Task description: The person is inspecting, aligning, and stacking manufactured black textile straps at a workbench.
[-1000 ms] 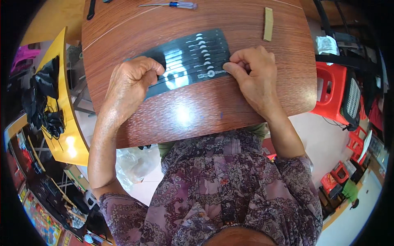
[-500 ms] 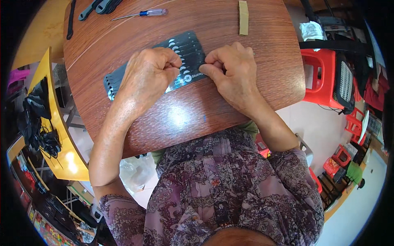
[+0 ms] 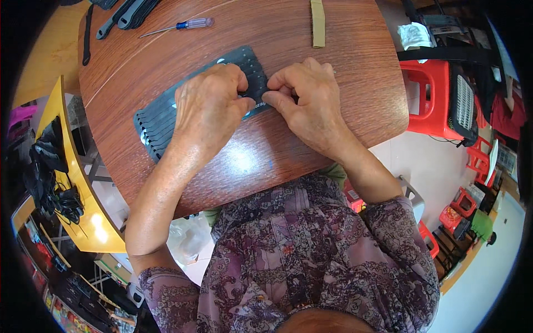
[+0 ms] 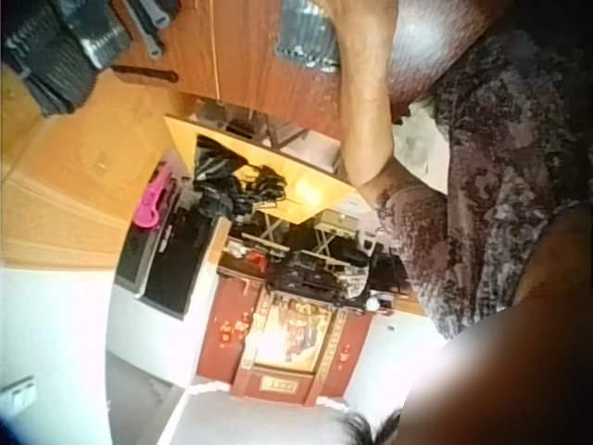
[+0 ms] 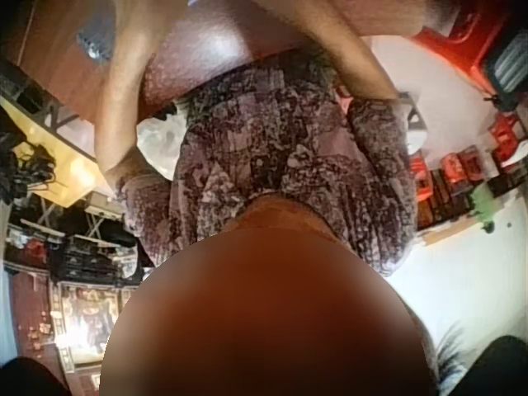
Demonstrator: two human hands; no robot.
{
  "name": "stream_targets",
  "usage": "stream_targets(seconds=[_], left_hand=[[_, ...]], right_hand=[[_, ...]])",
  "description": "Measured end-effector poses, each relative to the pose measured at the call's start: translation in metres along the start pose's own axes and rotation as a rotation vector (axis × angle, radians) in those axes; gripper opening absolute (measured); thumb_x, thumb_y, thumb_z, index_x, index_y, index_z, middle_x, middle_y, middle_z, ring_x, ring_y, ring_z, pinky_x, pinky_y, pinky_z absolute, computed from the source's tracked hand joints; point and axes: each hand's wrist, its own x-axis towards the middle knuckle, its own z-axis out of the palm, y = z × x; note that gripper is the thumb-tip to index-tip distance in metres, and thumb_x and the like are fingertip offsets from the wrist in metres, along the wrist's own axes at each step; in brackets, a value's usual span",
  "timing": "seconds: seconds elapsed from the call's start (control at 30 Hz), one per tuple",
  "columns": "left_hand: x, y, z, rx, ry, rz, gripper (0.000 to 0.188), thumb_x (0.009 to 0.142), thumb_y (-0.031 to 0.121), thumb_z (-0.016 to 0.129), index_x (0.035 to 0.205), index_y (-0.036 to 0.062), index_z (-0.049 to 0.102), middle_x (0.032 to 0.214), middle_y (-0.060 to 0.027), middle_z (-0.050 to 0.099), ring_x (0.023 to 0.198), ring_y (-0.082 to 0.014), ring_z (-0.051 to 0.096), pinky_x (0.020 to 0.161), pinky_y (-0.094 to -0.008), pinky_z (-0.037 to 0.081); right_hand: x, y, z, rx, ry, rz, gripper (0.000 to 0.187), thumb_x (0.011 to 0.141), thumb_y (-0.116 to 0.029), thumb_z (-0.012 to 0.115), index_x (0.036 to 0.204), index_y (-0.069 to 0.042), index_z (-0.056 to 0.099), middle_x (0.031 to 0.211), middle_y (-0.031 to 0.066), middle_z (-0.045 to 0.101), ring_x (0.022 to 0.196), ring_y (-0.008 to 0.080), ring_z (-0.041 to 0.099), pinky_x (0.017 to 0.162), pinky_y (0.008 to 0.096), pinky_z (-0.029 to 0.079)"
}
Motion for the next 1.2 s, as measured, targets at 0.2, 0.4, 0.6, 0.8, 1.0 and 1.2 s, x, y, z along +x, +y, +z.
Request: stream_targets(seconds=[0.2, 0.4, 0.6, 0.8, 1.0, 1.2], left_hand=[[-0.0012, -0.0027, 0.0018, -0.038, 0.016, 0.014, 0.022, 0.065, 0.009, 0.074, 0.079, 0.0017, 0.057, 0.078, -0.0155, 0.061, 0.075, -0.0342, 0.061, 0.064, -0.0426, 0.045], [0.0002, -0.0020, 0.0019, -0.034, -0.002, 0.009, 0.022, 0.065, 0.007, 0.074, 0.078, 0.0019, 0.057, 0.077, -0.0144, 0.061, 0.073, -0.0326, 0.061, 0.064, -0.0417, 0.045], [-0.0013, -0.0043, 0.0036, -0.033, 0.014, 0.033, 0.023, 0.065, 0.007, 0.074, 0.079, 0.0024, 0.056, 0.078, -0.0134, 0.060, 0.073, -0.0323, 0.061, 0.063, -0.0418, 0.045], [-0.0029, -0.0046, 0.0047, -0.032, 0.025, 0.049, 0.025, 0.064, 0.006, 0.074, 0.081, 0.0029, 0.056, 0.079, -0.0126, 0.061, 0.074, -0.0319, 0.061, 0.063, -0.0415, 0.046], [-0.0016, -0.0042, 0.0049, -0.027, 0.039, 0.067, 0.026, 0.064, 0.006, 0.075, 0.080, 0.0030, 0.055, 0.079, -0.0124, 0.061, 0.074, -0.0324, 0.061, 0.062, -0.0415, 0.046], [0.0006, -0.0044, 0.0063, -0.028, 0.030, 0.056, 0.026, 0.063, 0.006, 0.076, 0.077, 0.0026, 0.054, 0.078, -0.0140, 0.061, 0.075, -0.0344, 0.060, 0.062, -0.0434, 0.045]], right_hand=[[-0.0015, -0.0009, -0.0009, 0.052, 0.020, 0.024, 0.020, 0.065, -0.010, 0.075, 0.079, -0.010, 0.061, 0.074, 0.0032, 0.061, 0.075, 0.0249, 0.053, 0.068, 0.0390, 0.033], [-0.0019, 0.0003, -0.0011, 0.019, 0.022, -0.001, 0.021, 0.065, -0.010, 0.075, 0.081, -0.010, 0.061, 0.071, 0.0019, 0.060, 0.074, 0.0241, 0.053, 0.068, 0.0385, 0.032], [-0.0011, -0.0004, -0.0007, 0.035, 0.022, -0.003, 0.021, 0.065, -0.010, 0.075, 0.081, -0.011, 0.061, 0.071, 0.0014, 0.060, 0.074, 0.0236, 0.053, 0.068, 0.0385, 0.032], [-0.0018, 0.0001, -0.0001, 0.057, 0.040, 0.001, 0.023, 0.065, -0.009, 0.075, 0.084, -0.011, 0.062, 0.071, 0.0004, 0.060, 0.073, 0.0223, 0.053, 0.068, 0.0382, 0.033], [-0.0014, -0.0004, -0.0003, 0.079, 0.047, 0.014, 0.024, 0.064, -0.009, 0.075, 0.084, -0.012, 0.062, 0.071, -0.0007, 0.060, 0.072, 0.0208, 0.053, 0.067, 0.0377, 0.032], [-0.0010, 0.0018, 0.0008, 0.027, 0.026, -0.042, 0.024, 0.065, -0.010, 0.075, 0.086, -0.014, 0.062, 0.071, -0.0002, 0.059, 0.073, 0.0224, 0.053, 0.067, 0.0380, 0.032]])
